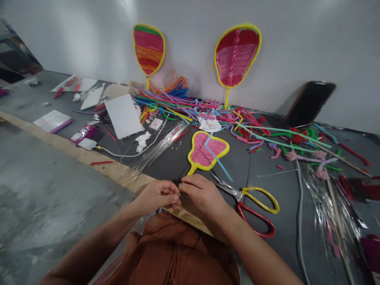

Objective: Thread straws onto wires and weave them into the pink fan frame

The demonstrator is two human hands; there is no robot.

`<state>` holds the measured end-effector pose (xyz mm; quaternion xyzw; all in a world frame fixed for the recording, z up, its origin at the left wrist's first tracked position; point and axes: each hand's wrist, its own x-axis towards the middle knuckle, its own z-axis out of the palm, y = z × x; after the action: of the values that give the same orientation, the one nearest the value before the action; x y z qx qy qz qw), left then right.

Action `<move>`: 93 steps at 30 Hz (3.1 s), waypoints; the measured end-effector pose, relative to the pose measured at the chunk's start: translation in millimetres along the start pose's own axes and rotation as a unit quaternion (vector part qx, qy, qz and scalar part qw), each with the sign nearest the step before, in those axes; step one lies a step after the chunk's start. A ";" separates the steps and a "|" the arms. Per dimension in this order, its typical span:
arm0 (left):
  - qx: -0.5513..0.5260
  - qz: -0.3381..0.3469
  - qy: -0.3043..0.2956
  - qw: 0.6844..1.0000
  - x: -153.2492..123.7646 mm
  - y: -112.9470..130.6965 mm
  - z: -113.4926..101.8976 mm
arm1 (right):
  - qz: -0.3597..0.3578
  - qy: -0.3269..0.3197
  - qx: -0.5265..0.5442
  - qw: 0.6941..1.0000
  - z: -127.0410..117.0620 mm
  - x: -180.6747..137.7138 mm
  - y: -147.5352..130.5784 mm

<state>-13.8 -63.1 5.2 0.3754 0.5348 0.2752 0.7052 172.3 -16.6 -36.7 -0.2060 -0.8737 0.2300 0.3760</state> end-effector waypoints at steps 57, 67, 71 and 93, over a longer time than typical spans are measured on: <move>-0.161 0.091 0.062 0.981 -8.4 -23.1 23.8 | 0.375 0.225 0.494 0.751 -21.3 11.2 -58.2; -0.394 0.016 -0.021 0.919 -10.2 -27.1 31.2 | 0.412 0.194 0.493 0.741 -11.8 8.1 -61.9; -0.387 0.008 -0.027 0.922 -9.3 -31.0 36.9 | 0.430 0.154 0.492 0.741 -12.8 7.8 -63.1; -0.361 0.040 -0.062 0.930 -8.0 -32.5 47.0 | 0.463 0.076 0.513 0.719 -18.6 12.7 -64.0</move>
<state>28.8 -98.9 -10.3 0.1329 0.3386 0.4539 0.8134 166.3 -57.1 17.5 -0.3775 -0.3859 0.7719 0.3358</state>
